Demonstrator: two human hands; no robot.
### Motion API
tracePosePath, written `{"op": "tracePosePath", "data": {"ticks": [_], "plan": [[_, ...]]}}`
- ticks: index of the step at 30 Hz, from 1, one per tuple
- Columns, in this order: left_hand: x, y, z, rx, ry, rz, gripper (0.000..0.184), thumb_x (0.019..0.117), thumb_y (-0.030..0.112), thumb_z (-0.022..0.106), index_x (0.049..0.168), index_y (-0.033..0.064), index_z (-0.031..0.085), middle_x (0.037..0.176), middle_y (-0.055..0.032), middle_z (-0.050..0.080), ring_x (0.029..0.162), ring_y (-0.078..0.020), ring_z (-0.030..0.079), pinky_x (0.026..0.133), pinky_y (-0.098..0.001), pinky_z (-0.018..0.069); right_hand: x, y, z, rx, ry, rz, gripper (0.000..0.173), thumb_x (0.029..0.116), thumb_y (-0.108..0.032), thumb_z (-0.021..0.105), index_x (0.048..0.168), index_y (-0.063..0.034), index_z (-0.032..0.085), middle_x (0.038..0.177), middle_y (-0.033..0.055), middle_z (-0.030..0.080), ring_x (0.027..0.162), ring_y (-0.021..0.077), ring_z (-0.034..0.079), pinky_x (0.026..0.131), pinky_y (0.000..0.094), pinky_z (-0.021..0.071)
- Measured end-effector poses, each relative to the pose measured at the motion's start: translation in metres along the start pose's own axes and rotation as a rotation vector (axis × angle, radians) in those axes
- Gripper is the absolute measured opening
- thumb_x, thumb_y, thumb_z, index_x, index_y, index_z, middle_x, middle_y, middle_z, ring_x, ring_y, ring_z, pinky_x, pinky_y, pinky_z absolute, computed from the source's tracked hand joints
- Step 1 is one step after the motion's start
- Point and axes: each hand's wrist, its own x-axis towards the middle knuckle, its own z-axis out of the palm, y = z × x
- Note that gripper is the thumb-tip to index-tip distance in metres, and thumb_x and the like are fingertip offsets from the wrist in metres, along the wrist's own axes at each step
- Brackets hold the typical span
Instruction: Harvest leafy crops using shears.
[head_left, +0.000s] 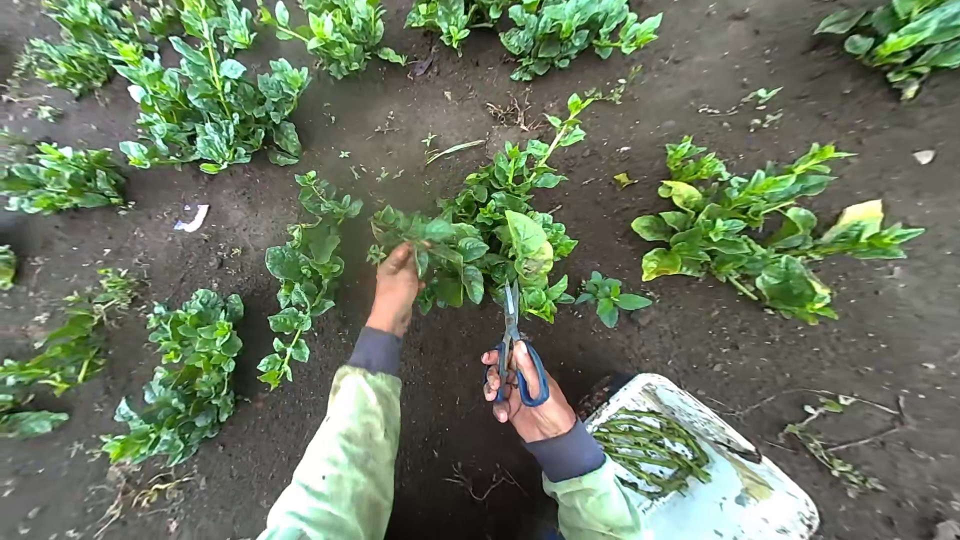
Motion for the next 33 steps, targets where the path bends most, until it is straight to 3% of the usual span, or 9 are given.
{"op": "tracePosePath", "data": {"ticks": [2,7,12,17,19,22,26,29,33], "plan": [[-0.007,-0.017,0.002,-0.141,0.03,0.031,0.024,0.1091,0.01,0.044,0.122,0.0076,0.064,0.102,-0.0049,0.066,0.076,-0.0114,0.061,0.065,-0.0268,0.0528,0.001,0.002,-0.002,0.018,-0.021,0.0,0.055,0.1069,-0.05,0.046,0.113,0.0012,0.065,0.077,0.0093,0.069,0.06,0.0165,0.071,0.043,0.0271,0.0566],[-0.023,-0.045,0.007,-0.498,0.062,-0.032,0.024,0.1106,0.011,0.039,0.122,0.0102,0.059,0.097,-0.0063,0.068,0.079,-0.0147,0.066,0.067,-0.0281,0.057,0.001,0.002,-0.004,0.01,-0.033,0.0,0.056,0.1044,-0.052,0.051,0.113,0.0005,0.066,0.078,0.0092,0.069,0.061,0.0163,0.071,0.043,0.0268,0.0568],[-0.024,-0.052,0.006,-0.552,0.077,-0.074,0.025,0.1111,0.012,0.037,0.119,0.0078,0.06,0.098,-0.0081,0.069,0.081,-0.0159,0.067,0.068,-0.0283,0.0573,0.003,0.003,-0.007,0.049,-0.047,0.003,0.057,0.1012,-0.054,0.057,0.112,0.001,0.067,0.078,0.01,0.07,0.062,0.0173,0.072,0.043,0.0279,0.0574],[-0.03,-0.05,0.007,-0.56,-0.08,-0.035,0.032,0.108,0.004,0.04,0.138,0.0109,0.049,0.119,-0.015,0.068,0.104,-0.0287,0.071,0.091,-0.0437,0.0596,0.003,0.004,-0.009,0.044,-0.046,0.002,0.057,0.1009,-0.053,0.058,0.113,0.0012,0.066,0.079,0.0103,0.07,0.063,0.0171,0.072,0.043,0.0274,0.0569],[-0.033,-0.047,0.015,-0.455,-0.09,-0.006,0.038,0.1052,-0.001,0.045,0.141,0.0091,0.045,0.119,-0.0143,0.068,0.105,-0.0277,0.071,0.091,-0.0438,0.0597,0.003,0.002,-0.008,0.049,-0.045,0.007,0.056,0.1011,-0.053,0.057,0.113,0.0009,0.066,0.079,0.0104,0.07,0.063,0.0173,0.072,0.043,0.0274,0.057],[-0.026,-0.036,0.023,-0.206,-0.05,0.046,0.028,0.1036,0.001,0.053,0.132,0.0005,0.056,0.112,-0.0137,0.071,0.099,-0.0236,0.072,0.085,-0.0412,0.0625,0.003,0.001,-0.007,0.043,-0.037,0.017,0.056,0.103,-0.053,0.054,0.112,0.0006,0.066,0.079,0.0102,0.07,0.062,0.0176,0.072,0.043,0.0278,0.0572],[-0.002,0.0,0.028,0.07,-0.128,0.053,0.028,0.1075,0.015,0.053,0.133,0.0048,0.055,0.113,-0.0109,0.072,0.091,-0.0207,0.074,0.08,-0.039,0.0631,0.001,-0.004,-0.004,-0.006,-0.014,0.002,0.058,0.1024,-0.056,0.052,0.112,-0.0004,0.066,0.077,0.0081,0.069,0.061,0.0163,0.07,0.043,0.0272,0.0562],[0.032,0.025,0.042,0.233,-0.185,0.171,0.024,0.1061,0.019,0.056,0.121,0.0002,0.063,0.103,-0.0122,0.074,0.084,-0.0209,0.075,0.077,-0.0399,0.0645,0.003,-0.006,-0.007,0.051,-0.073,-0.028,0.062,0.0955,-0.061,0.061,0.112,-0.0014,0.068,0.078,0.0086,0.068,0.061,0.0169,0.07,0.045,0.0279,0.0567],[0.058,0.062,0.064,0.576,-0.317,0.305,0.023,0.1035,0.024,0.061,0.112,0.0042,0.069,0.096,-0.0097,0.074,0.081,-0.0189,0.073,0.078,-0.0417,0.062,0.006,-0.007,-0.006,0.078,-0.18,-0.058,0.064,0.0932,-0.064,0.062,0.113,-0.0036,0.069,0.08,0.0085,0.069,0.064,0.0166,0.07,0.047,0.0276,0.057]]}}
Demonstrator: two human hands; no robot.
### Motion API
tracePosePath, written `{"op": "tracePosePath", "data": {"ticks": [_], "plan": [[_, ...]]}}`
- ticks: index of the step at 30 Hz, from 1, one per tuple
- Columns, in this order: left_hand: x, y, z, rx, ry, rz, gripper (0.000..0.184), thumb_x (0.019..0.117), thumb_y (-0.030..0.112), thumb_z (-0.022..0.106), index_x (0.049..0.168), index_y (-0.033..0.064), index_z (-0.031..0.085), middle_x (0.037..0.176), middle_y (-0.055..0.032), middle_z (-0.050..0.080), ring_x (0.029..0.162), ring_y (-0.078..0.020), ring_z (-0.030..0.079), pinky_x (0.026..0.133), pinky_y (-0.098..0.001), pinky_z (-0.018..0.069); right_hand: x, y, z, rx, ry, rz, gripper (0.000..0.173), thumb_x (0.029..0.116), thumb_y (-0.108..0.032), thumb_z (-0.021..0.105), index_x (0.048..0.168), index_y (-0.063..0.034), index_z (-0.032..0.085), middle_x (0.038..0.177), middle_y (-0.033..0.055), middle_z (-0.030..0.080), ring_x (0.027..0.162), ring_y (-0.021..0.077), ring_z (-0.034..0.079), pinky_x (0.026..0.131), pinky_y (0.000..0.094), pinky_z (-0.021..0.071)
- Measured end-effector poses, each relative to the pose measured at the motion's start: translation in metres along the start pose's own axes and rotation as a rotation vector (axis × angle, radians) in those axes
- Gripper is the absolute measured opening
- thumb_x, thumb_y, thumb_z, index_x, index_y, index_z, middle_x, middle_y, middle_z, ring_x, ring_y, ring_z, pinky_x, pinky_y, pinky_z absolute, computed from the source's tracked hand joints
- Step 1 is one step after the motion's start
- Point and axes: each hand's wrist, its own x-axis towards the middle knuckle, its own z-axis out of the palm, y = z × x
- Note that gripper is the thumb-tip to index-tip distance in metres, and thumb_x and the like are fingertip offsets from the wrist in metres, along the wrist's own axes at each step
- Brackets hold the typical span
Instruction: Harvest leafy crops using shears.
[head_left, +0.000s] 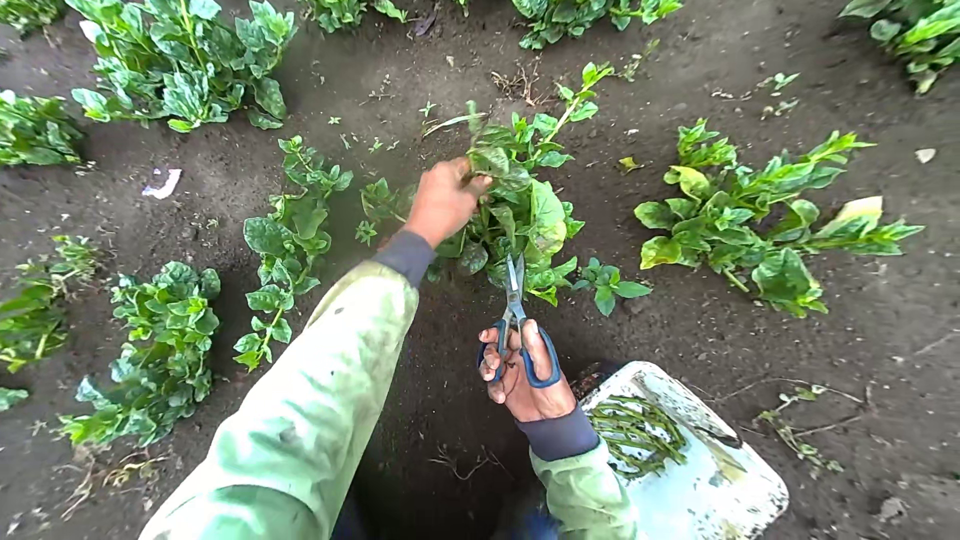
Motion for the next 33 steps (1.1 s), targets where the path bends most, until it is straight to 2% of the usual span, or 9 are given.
{"op": "tracePosePath", "data": {"ticks": [7,10,12,16,21,24,28,33], "plan": [[0.025,0.039,0.013,0.087,-0.183,0.044,0.02,0.1042,0.022,0.061,0.107,0.0033,0.067,0.093,-0.0097,0.072,0.074,-0.0172,0.072,0.073,-0.0374,0.0622,-0.006,-0.007,0.002,0.045,-0.262,-0.016,0.068,0.094,-0.069,0.056,0.12,-0.0071,0.068,0.088,0.0079,0.071,0.071,0.0176,0.072,0.051,0.0294,0.0581],[0.029,0.046,0.018,0.119,-0.21,0.032,0.021,0.1039,0.024,0.061,0.104,0.0042,0.067,0.09,-0.0093,0.071,0.072,-0.0173,0.071,0.072,-0.0377,0.0616,-0.009,0.001,0.011,0.049,-0.278,0.038,0.068,0.0932,-0.069,0.057,0.119,-0.0078,0.069,0.086,0.0071,0.07,0.069,0.017,0.071,0.05,0.0287,0.0572],[0.032,0.046,0.02,0.083,-0.197,-0.018,0.021,0.1042,0.025,0.061,0.104,0.0038,0.066,0.088,-0.0099,0.071,0.068,-0.0171,0.071,0.068,-0.036,0.062,-0.005,0.008,0.014,0.065,-0.268,0.072,0.067,0.0927,-0.068,0.059,0.118,-0.0072,0.069,0.085,0.0074,0.07,0.068,0.017,0.071,0.049,0.0284,0.057],[0.036,0.039,0.015,-0.02,-0.177,-0.091,0.022,0.105,0.024,0.06,0.111,0.0029,0.065,0.094,-0.0119,0.072,0.071,-0.018,0.072,0.067,-0.0353,0.0631,0.013,0.008,0.013,0.041,-0.237,0.128,0.066,0.0938,-0.067,0.058,0.116,-0.0059,0.068,0.083,0.0079,0.069,0.067,0.0173,0.071,0.049,0.0287,0.0579],[0.038,0.011,-0.003,-0.296,-0.022,-0.292,0.023,0.1051,0.021,0.06,0.116,0.0006,0.06,0.096,-0.0147,0.071,0.07,-0.0194,0.073,0.065,-0.0326,0.0638,0.019,-0.007,-0.006,0.131,-0.169,-0.013,0.067,0.0905,-0.067,0.062,0.115,-0.0055,0.071,0.082,0.006,0.069,0.064,0.0143,0.068,0.048,0.0254,0.0543],[0.034,0.0,-0.001,-0.452,0.037,-0.374,0.024,0.1053,0.02,0.059,0.118,0.0003,0.058,0.095,-0.0144,0.07,0.069,-0.0182,0.072,0.062,-0.0309,0.0625,0.015,-0.01,-0.009,0.173,-0.154,-0.023,0.068,0.0892,-0.067,0.064,0.116,-0.0049,0.071,0.082,0.0067,0.07,0.063,0.0148,0.069,0.048,0.0254,0.0544],[0.018,0.003,0.008,-0.476,0.015,-0.303,0.02,0.1056,0.019,0.059,0.113,0.0006,0.059,0.097,-0.0137,0.071,0.071,-0.0182,0.073,0.065,-0.0311,0.0629,0.006,-0.003,-0.01,0.169,-0.167,0.002,0.069,0.0896,-0.069,0.062,0.116,-0.0053,0.07,0.083,0.0067,0.07,0.064,0.0158,0.069,0.048,0.0273,0.0554],[0.004,0.012,0.009,-0.365,-0.057,-0.161,0.019,0.1054,0.018,0.059,0.112,0.0003,0.062,0.095,-0.0121,0.072,0.073,-0.0175,0.074,0.067,-0.0319,0.064,-0.006,0.015,0.0,0.005,-0.192,0.074,0.067,0.0933,-0.069,0.058,0.12,-0.0081,0.068,0.085,0.0063,0.07,0.068,0.0162,0.071,0.049,0.0285,0.0571]]}}
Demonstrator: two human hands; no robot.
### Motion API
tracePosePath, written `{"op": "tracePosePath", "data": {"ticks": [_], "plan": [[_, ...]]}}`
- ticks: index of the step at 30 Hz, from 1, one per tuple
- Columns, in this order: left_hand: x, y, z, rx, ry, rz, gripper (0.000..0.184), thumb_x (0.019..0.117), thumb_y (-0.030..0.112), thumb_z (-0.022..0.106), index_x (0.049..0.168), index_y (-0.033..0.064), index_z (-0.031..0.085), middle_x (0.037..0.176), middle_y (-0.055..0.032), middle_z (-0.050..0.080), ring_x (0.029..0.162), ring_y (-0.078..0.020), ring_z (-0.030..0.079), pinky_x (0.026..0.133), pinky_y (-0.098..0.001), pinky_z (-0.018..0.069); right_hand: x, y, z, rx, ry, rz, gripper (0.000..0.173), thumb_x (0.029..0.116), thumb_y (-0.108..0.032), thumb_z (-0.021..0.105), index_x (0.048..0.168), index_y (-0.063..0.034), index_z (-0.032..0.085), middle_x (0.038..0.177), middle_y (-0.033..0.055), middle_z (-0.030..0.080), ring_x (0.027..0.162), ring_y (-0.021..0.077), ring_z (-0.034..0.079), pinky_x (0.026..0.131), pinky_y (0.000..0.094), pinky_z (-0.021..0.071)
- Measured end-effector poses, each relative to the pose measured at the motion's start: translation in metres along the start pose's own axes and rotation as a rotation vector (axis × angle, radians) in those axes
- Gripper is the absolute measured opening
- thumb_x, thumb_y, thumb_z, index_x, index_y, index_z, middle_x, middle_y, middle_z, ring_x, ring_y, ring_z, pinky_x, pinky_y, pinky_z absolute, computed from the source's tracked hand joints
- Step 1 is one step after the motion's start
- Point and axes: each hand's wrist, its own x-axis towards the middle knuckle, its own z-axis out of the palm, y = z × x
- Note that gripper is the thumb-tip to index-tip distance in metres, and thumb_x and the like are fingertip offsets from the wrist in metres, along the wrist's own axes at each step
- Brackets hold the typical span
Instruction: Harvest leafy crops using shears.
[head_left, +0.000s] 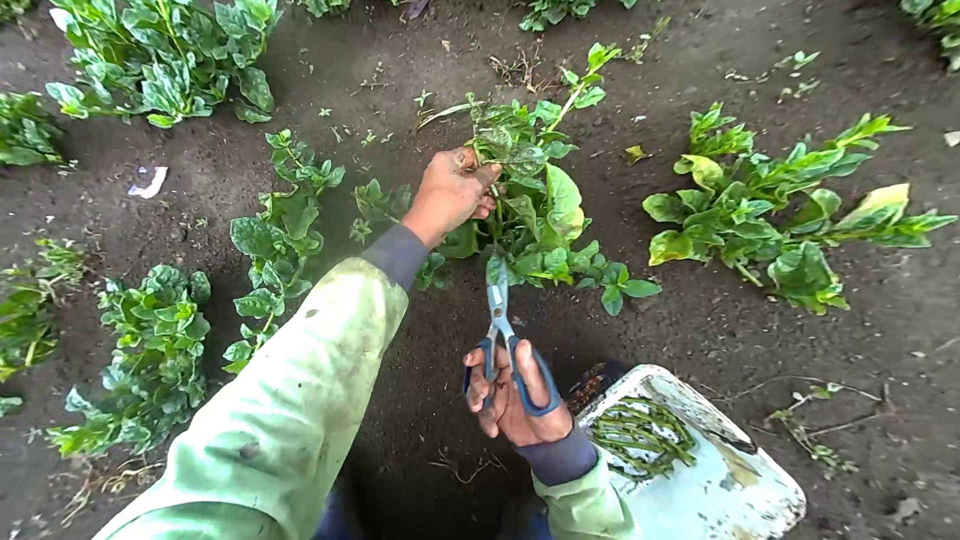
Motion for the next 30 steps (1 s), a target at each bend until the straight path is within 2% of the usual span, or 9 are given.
{"op": "tracePosePath", "data": {"ticks": [5,9,15,21,24,30], "plan": [[-0.003,0.001,-0.007,0.045,-0.048,0.049,0.017,0.1053,0.015,0.058,0.113,0.0003,0.062,0.094,-0.0113,0.072,0.073,-0.0172,0.073,0.067,-0.0318,0.064,0.019,-0.001,0.012,0.059,0.053,-0.057,0.065,0.094,-0.066,0.058,0.117,-0.0069,0.069,0.085,0.0082,0.07,0.069,0.0176,0.072,0.048,0.0282,0.0573],[-0.003,-0.004,-0.01,0.014,-0.017,0.04,0.015,0.1055,0.014,0.058,0.11,0.0007,0.062,0.097,-0.0127,0.073,0.075,-0.019,0.074,0.068,-0.0331,0.0644,0.028,-0.006,0.007,0.107,0.139,0.018,0.068,0.0917,-0.069,0.06,0.113,-0.0051,0.069,0.081,0.0085,0.069,0.064,0.0166,0.071,0.045,0.0267,0.0554],[-0.01,-0.008,-0.007,0.008,-0.014,0.05,0.014,0.1053,0.014,0.058,0.109,0.0015,0.063,0.095,-0.0106,0.073,0.076,-0.0176,0.074,0.068,-0.0326,0.0643,0.029,-0.003,-0.001,0.08,0.125,0.013,0.066,0.0936,-0.067,0.058,0.114,-0.0053,0.069,0.083,0.0088,0.069,0.067,0.0168,0.071,0.046,0.0265,0.0558],[-0.023,-0.01,-0.004,0.068,-0.023,0.098,0.014,0.1042,0.014,0.06,0.108,0.0012,0.065,0.097,-0.0109,0.074,0.079,-0.019,0.075,0.069,-0.0349,0.0652,0.038,-0.008,-0.001,0.023,0.209,0.009,0.064,0.0943,-0.064,0.06,0.114,-0.0038,0.067,0.081,0.0081,0.068,0.064,0.016,0.07,0.044,0.0254,0.0543],[-0.025,-0.013,-0.006,0.054,-0.03,0.116,0.013,0.1039,0.012,0.06,0.108,0.0006,0.065,0.096,-0.0109,0.074,0.078,-0.0184,0.075,0.069,-0.0341,0.0653,0.043,-0.012,-0.004,0.001,0.24,0.005,0.061,0.0988,-0.059,0.057,0.115,-0.0015,0.065,0.081,0.0094,0.069,0.064,0.0171,0.071,0.043,0.0258,0.055],[-0.025,-0.013,-0.013,0.064,-0.041,0.129,0.013,0.1039,0.012,0.06,0.108,0.0005,0.065,0.094,-0.0098,0.073,0.078,-0.0171,0.074,0.071,-0.0332,0.0648,0.048,-0.012,-0.002,0.008,0.303,0.001,0.053,0.1077,-0.049,0.044,0.107,0.0009,0.063,0.073,0.0098,0.067,0.057,0.0164,0.069,0.041,0.0245,0.0534]]}}
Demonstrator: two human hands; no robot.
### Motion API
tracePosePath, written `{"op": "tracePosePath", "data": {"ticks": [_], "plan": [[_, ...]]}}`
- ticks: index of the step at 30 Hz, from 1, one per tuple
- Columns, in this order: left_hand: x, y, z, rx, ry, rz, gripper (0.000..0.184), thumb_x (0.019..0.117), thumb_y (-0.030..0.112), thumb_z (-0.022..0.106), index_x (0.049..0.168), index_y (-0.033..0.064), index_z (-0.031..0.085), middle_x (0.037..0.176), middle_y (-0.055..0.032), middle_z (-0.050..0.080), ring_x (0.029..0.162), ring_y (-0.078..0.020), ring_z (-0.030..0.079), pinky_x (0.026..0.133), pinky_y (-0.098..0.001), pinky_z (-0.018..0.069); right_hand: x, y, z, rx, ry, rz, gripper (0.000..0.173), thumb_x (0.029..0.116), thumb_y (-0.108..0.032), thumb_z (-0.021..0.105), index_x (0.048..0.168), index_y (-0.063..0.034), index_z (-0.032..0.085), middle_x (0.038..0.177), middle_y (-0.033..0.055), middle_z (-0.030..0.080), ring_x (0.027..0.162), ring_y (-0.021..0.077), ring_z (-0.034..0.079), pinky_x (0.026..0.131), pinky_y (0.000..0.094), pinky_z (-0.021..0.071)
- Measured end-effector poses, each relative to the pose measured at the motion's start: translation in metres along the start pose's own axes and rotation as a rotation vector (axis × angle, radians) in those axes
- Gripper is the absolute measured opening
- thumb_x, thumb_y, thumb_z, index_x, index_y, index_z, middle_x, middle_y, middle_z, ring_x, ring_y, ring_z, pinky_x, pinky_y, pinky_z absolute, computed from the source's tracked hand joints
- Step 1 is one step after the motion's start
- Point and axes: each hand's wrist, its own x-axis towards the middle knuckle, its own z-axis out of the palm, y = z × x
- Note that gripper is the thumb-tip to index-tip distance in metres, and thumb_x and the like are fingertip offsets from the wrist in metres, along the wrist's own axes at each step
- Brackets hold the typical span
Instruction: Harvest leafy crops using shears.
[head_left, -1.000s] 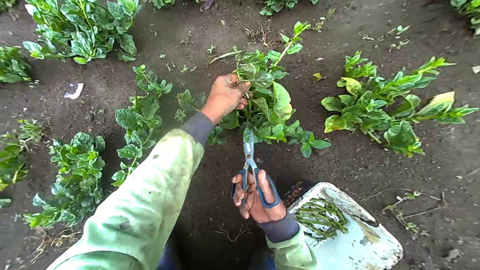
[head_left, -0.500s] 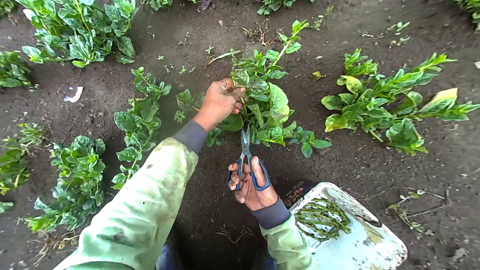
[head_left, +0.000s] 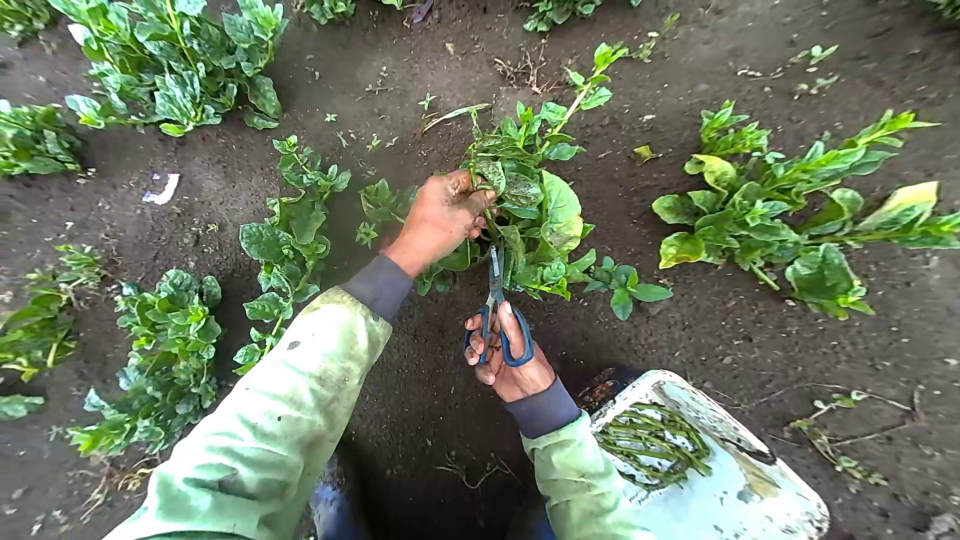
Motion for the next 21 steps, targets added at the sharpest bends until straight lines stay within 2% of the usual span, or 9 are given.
{"op": "tracePosePath", "data": {"ticks": [3,7,9,12,14,15,17,19,21], "plan": [[0.002,-0.001,-0.006,0.004,-0.015,-0.017,0.014,0.104,0.011,0.06,0.111,-0.0003,0.065,0.097,-0.0112,0.073,0.08,-0.018,0.075,0.073,-0.0342,0.065,0.002,0.001,0.005,0.0,0.048,-0.006,0.048,0.1102,-0.043,0.04,0.1,-0.0001,0.06,0.07,0.0084,0.064,0.053,0.0142,0.065,0.041,0.0233,0.0516],[0.005,-0.004,-0.017,-0.05,0.006,-0.067,0.015,0.1052,0.01,0.057,0.114,-0.0007,0.062,0.099,-0.0115,0.073,0.081,-0.0185,0.075,0.073,-0.0336,0.0647,0.001,0.002,0.014,-0.02,0.124,0.004,0.044,0.1114,-0.035,0.041,0.092,-0.0006,0.06,0.059,0.0031,0.058,0.043,0.0092,0.057,0.036,0.0208,0.0475],[0.007,-0.002,-0.028,-0.104,0.04,-0.117,0.018,0.1066,0.012,0.055,0.117,-0.0007,0.061,0.098,-0.0113,0.073,0.079,-0.0184,0.074,0.074,-0.0335,0.0647,-0.005,0.005,0.017,-0.047,0.106,0.044,0.045,0.1114,-0.036,0.04,0.091,-0.0013,0.06,0.058,0.0018,0.056,0.041,0.0081,0.056,0.037,0.0202,0.0475],[0.0,0.015,-0.059,-0.124,0.036,-0.2,0.015,0.1075,0.014,0.052,0.113,0.0018,0.059,0.095,-0.0069,0.072,0.077,-0.0141,0.072,0.072,-0.0304,0.0624,-0.028,0.017,0.019,-0.171,0.036,0.103,0.044,0.1093,-0.039,0.043,0.098,-0.0016,0.062,0.061,0.0021,0.06,0.046,0.009,0.059,0.04,0.0212,0.0491],[-0.013,0.029,-0.085,-0.086,0.026,-0.213,0.017,0.1068,0.014,0.052,0.108,0.0019,0.064,0.091,-0.0049,0.07,0.077,-0.0118,0.067,0.072,-0.0289,0.0582,-0.049,0.032,0.012,-0.325,-0.046,0.09,0.048,0.1022,-0.049,0.057,0.108,-0.0018,0.066,0.069,0.0037,0.068,0.053,0.0113,0.065,0.042,0.0238,0.0529],[-0.023,0.038,-0.096,-0.08,0.008,-0.225,0.017,0.1071,0.013,0.051,0.107,0.0019,0.064,0.091,-0.0047,0.07,0.078,-0.0117,0.067,0.073,-0.0287,0.0588,-0.058,0.039,0.007,-0.412,-0.083,0.078,0.055,0.0982,-0.054,0.062,0.114,-0.0025,0.067,0.075,0.0039,0.07,0.057,0.0118,0.068,0.044,0.0246,0.0541],[-0.046,0.052,-0.115,-0.108,-0.02,-0.284,0.016,0.1083,0.013,0.048,0.106,0.0025,0.061,0.09,-0.0066,0.07,0.076,-0.0146,0.07,0.069,-0.0296,0.061,-0.068,0.052,0.005,-0.602,-0.121,0.033,0.052,0.0973,-0.051,0.064,0.12,-0.0042,0.065,0.083,0.0013,0.073,0.065,0.0102,0.069,0.049,0.024,0.0553],[-0.07,0.06,-0.127,-0.145,-0.049,-0.341,0.018,0.1094,0.015,0.046,0.105,0.0034,0.059,0.092,-0.0077,0.07,0.078,-0.0165,0.071,0.069,-0.0309,0.0622,-0.07,0.058,0.011,-0.79,-0.125,-0.023,0.04,0.0958,-0.037,0.066,0.12,-0.0054,0.065,0.084,-0.0026,0.072,0.066,0.0059,0.068,0.053,0.0222,0.0555],[-0.096,0.063,-0.132,-0.14,-0.037,-0.37,0.019,0.1097,0.018,0.046,0.106,0.0045,0.06,0.093,-0.0076,0.07,0.078,-0.0161,0.071,0.068,-0.0296,0.0622,-0.065,0.06,0.017,-0.954,-0.129,-0.096,0.046,0.0912,-0.041,0.07,0.119,-0.0057,0.067,0.082,-0.0031,0.07,0.063,0.0046,0.064,0.054,0.023,0.0547]]}}
